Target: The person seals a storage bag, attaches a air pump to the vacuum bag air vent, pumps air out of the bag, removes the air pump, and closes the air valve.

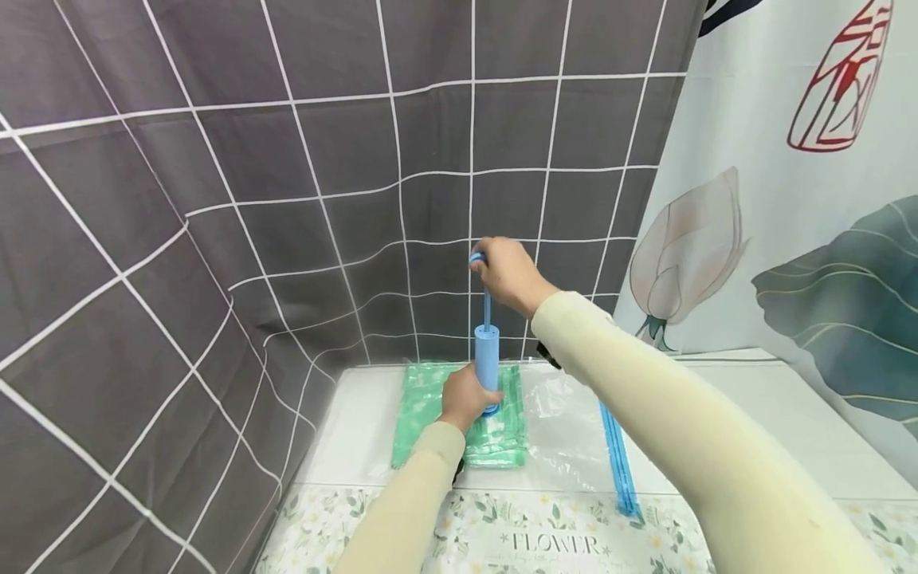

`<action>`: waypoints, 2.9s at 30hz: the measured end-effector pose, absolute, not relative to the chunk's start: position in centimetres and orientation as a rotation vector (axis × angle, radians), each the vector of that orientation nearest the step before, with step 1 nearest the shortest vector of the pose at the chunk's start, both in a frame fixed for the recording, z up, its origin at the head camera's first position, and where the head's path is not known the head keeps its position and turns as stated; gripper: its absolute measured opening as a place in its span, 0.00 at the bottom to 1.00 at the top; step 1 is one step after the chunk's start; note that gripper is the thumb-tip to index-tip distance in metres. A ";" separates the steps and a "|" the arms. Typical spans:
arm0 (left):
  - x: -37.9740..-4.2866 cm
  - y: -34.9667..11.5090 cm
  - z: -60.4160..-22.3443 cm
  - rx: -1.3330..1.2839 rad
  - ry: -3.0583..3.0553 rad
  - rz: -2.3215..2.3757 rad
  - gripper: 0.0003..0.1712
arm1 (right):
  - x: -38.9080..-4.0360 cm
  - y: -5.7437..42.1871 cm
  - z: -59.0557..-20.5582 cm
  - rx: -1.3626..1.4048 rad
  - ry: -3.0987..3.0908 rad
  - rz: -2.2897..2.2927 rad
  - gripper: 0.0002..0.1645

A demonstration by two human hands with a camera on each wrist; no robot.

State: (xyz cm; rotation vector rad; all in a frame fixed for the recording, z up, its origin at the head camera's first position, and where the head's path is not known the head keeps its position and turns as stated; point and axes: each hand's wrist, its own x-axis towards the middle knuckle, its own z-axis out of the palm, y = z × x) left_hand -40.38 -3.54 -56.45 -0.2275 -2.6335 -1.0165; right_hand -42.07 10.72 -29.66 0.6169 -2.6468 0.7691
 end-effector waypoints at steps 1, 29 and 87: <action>-40.4 -3.5 -56.5 -0.221 -2.632 -1.008 0.32 | -40.5 10.1 -28.0 0.584 -2.663 0.746 0.18; -38.3 -3.6 -53.4 -0.183 -2.720 -1.085 0.37 | -43.1 10.7 -34.7 0.704 -2.587 0.728 0.17; -38.5 -3.3 -54.3 -0.188 -2.654 -1.061 0.36 | -38.6 9.4 -27.7 0.584 -2.538 0.695 0.16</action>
